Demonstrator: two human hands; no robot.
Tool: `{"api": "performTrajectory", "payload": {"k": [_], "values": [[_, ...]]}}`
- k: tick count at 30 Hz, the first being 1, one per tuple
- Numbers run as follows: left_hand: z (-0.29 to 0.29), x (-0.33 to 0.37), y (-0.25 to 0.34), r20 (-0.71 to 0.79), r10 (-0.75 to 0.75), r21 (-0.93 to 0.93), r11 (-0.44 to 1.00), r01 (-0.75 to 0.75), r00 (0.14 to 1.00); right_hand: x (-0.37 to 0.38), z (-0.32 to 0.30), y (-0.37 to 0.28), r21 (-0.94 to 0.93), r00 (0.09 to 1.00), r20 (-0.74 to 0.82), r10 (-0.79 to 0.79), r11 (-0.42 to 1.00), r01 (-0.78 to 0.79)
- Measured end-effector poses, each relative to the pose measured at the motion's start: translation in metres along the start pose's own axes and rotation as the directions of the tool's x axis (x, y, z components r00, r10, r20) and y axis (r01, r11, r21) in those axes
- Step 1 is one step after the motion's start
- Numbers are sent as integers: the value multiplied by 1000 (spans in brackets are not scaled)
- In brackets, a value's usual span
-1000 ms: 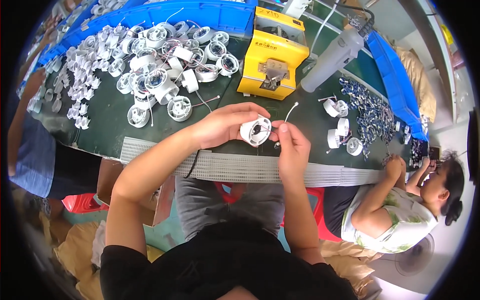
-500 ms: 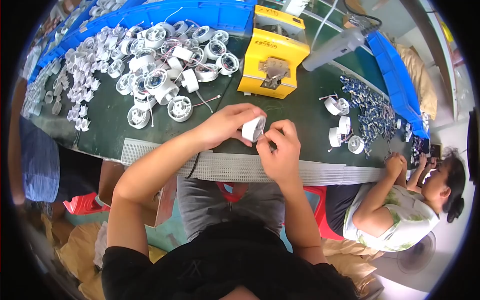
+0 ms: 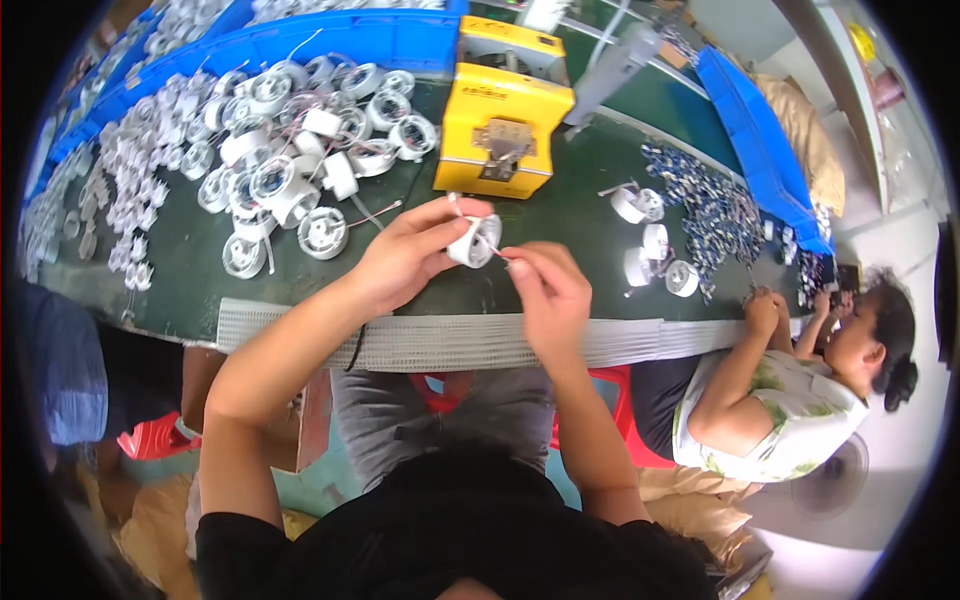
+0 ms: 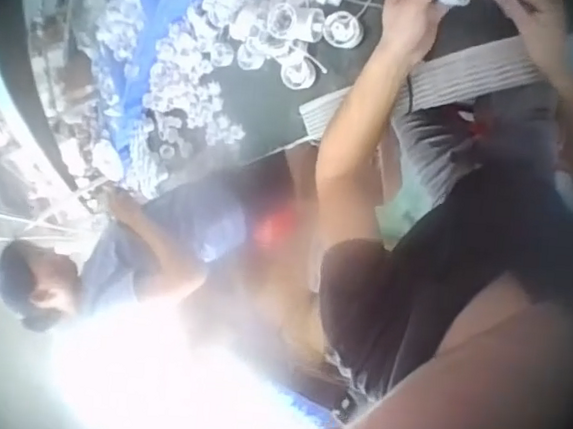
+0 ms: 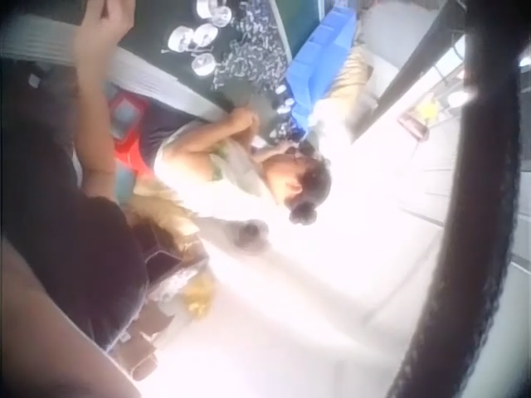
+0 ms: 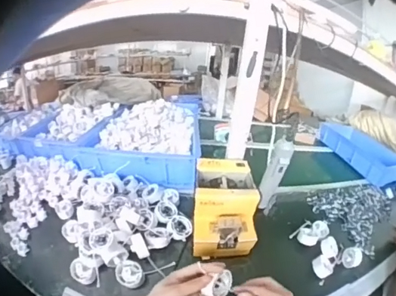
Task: The person assembles white circular electronic components by routing wires into plastic housings and securing them with an electric screwdriver.
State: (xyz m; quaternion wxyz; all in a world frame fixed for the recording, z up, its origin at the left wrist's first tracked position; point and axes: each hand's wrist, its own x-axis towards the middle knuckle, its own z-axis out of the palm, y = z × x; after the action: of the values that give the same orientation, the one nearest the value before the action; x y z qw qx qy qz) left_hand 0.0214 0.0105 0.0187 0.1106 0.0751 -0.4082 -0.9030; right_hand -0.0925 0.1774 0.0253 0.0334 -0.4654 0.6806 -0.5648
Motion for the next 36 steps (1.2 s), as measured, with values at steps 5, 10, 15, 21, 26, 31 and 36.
{"api": "performTrajectory", "payload": {"k": [5,10,15,21,26,31,36], "values": [[5,5,-8,264,12,-197,980,42,965,-4,21,-12,398,942,-58,332,873,-283],[3,0,-9,302,43,-188,982,15,952,-6,39,-5,509,921,-214,325,842,-179],[4,-3,-10,305,38,-143,990,6,952,-2,38,8,-50,941,-274,-198,980,192],[3,-5,-9,311,-26,61,998,7,950,5,28,14,341,986,-102,135,935,-93],[4,-5,-7,267,-60,198,980,7,962,12,27,4,418,974,8,227,884,-209],[2,-1,-5,236,-61,290,957,-10,970,10,30,1,376,969,-44,242,903,-208],[-9,0,-3,181,-110,387,922,32,977,9,33,11,292,963,54,266,918,-270]]}}
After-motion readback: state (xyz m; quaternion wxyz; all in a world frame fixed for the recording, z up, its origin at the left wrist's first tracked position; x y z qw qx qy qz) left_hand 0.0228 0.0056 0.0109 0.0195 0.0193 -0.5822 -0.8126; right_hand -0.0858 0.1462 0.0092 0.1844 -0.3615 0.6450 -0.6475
